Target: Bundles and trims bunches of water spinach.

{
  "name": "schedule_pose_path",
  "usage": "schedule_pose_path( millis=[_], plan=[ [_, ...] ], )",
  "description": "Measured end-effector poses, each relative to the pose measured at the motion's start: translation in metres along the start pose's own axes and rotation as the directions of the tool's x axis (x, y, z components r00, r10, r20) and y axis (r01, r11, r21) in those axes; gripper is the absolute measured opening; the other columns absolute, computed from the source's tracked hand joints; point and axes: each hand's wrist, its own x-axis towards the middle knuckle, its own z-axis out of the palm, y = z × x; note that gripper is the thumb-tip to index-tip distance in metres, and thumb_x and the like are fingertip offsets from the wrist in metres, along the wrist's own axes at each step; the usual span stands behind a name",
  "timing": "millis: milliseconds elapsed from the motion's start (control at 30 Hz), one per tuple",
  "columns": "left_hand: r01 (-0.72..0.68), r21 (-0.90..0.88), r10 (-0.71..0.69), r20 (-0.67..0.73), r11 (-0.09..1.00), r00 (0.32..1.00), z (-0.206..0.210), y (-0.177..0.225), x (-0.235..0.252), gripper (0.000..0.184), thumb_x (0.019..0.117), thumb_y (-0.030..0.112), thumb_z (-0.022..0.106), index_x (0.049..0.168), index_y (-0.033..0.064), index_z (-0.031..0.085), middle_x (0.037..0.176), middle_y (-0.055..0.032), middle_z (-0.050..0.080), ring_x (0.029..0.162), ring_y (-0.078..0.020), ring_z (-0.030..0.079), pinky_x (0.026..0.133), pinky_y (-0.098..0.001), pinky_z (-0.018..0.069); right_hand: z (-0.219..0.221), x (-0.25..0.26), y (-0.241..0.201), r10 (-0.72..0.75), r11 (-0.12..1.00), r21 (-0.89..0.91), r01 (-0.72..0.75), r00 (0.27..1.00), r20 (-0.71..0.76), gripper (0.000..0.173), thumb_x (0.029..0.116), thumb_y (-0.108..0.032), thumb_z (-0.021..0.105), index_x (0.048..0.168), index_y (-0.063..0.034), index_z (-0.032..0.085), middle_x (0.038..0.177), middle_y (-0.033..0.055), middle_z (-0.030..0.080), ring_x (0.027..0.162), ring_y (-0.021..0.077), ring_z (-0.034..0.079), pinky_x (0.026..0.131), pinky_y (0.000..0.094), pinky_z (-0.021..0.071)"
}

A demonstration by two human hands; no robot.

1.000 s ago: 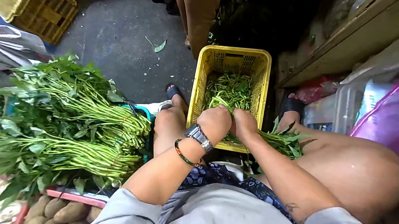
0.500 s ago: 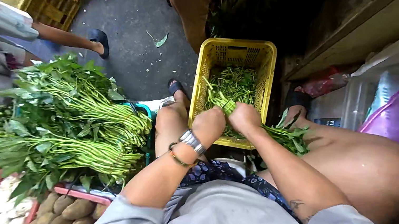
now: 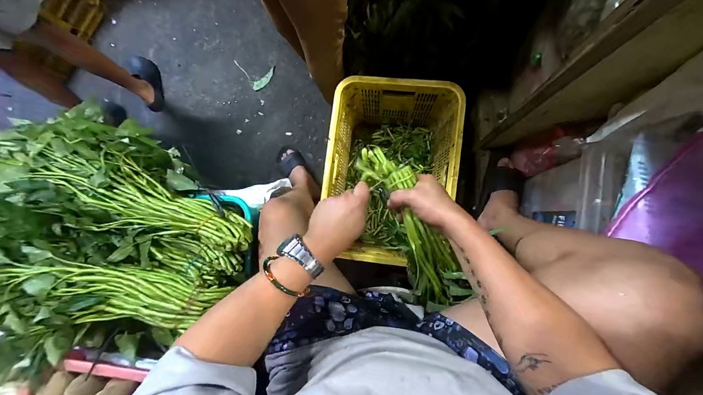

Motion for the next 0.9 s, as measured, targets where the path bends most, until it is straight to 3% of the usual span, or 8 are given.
schedule_pose_path(
  millis=[133,300,400,500,600,700,833,900],
  plan=[
    [0.113,-0.013,-0.108,0.207,0.993,0.972,0.024,-0.025,0.007,0.026,0.1058,0.014,0.041,0.127,0.0055,0.053,0.105,-0.0206,0.069,0.095,-0.0421,0.071,0.078,-0.0604,0.0568,-0.008,-0.010,-0.015,-0.051,0.979,0.198,0.043,0.998,0.036,0.034,0.0789,-0.012,0.072,0.110,0.0003,0.066,0.082,0.0122,0.070,0.065,0.0212,0.067,0.061,0.0380,0.0592],
    [0.237,0.014,-0.231,0.285,0.972,0.930,-0.008,-0.014,0.009,0.027,0.1031,0.016,0.047,0.125,0.0033,0.057,0.106,-0.0225,0.069,0.098,-0.0429,0.070,0.079,-0.0619,0.0564,-0.016,-0.014,-0.011,-0.237,0.949,0.246,0.198,0.961,0.140,0.034,0.0765,-0.010,0.073,0.109,0.0003,0.068,0.089,0.0126,0.072,0.068,0.0210,0.069,0.065,0.0376,0.0612],
    [0.240,-0.095,-0.227,0.128,0.966,0.965,-0.037,-0.013,0.000,0.032,0.1090,0.031,0.041,0.119,0.0067,0.059,0.097,-0.0201,0.070,0.092,-0.0415,0.071,0.076,-0.0624,0.0556,-0.025,-0.009,-0.010,-0.369,0.902,0.318,0.292,0.903,0.218,0.033,0.0755,-0.014,0.074,0.105,0.0000,0.068,0.083,0.0113,0.071,0.067,0.0198,0.069,0.065,0.0369,0.0617],
    [0.071,-0.182,-0.107,-0.199,0.981,0.974,-0.053,-0.006,-0.018,0.037,0.1112,0.037,0.037,0.118,0.0078,0.058,0.090,-0.0153,0.068,0.081,-0.0365,0.070,0.068,-0.0574,0.0564,-0.027,-0.011,-0.016,-0.408,0.888,0.326,0.323,0.882,0.238,0.034,0.0748,-0.015,0.074,0.105,-0.0007,0.068,0.083,0.0105,0.071,0.068,0.0193,0.069,0.067,0.0369,0.0616],
    [-0.228,-0.028,0.175,-0.556,0.973,0.812,-0.047,-0.006,-0.027,0.031,0.1087,0.026,0.043,0.110,0.0024,0.064,0.091,-0.0143,0.069,0.074,-0.0321,0.071,0.061,-0.0501,0.0583,-0.019,-0.018,-0.021,-0.435,0.877,0.341,0.339,0.862,0.261,0.032,0.0753,-0.012,0.072,0.105,-0.0013,0.068,0.084,0.0099,0.071,0.067,0.0187,0.068,0.065,0.0367,0.0614],
    [-0.301,0.087,0.290,-0.610,0.950,0.737,-0.064,0.009,-0.028,0.030,0.1077,0.026,0.046,0.111,0.0034,0.066,0.097,-0.0150,0.070,0.080,-0.0329,0.072,0.064,-0.0502,0.0580,-0.020,-0.026,-0.023,-0.498,0.844,0.371,0.388,0.824,0.270,0.030,0.0768,-0.011,0.071,0.105,-0.0016,0.068,0.086,0.0101,0.071,0.067,0.0185,0.068,0.064,0.0367,0.0609],
    [-0.178,0.014,0.160,-0.508,0.984,0.846,-0.113,0.035,-0.046,0.040,0.1088,0.035,0.043,0.133,0.0075,0.058,0.101,-0.0164,0.071,0.081,-0.0376,0.071,0.067,-0.0609,0.0567,-0.014,-0.055,-0.044,-0.496,0.837,0.352,0.419,0.853,0.162,0.032,0.0813,-0.008,0.075,0.111,0.0001,0.068,0.089,0.0100,0.073,0.075,0.0167,0.070,0.072,0.0360,0.0624],
    [-0.326,-0.010,0.273,-0.522,0.945,0.808,-0.137,0.077,-0.055,0.044,0.1083,0.037,0.038,0.140,0.0087,0.052,0.095,-0.0172,0.070,0.075,-0.0376,0.069,0.063,-0.0616,0.0544,-0.014,-0.059,-0.047,-0.523,0.823,0.280,0.494,0.852,0.034,0.027,0.0855,-0.009,0.076,0.109,0.0018,0.067,0.087,0.0085,0.071,0.076,0.0129,0.068,0.074,0.0339,0.0599]
  ],
)
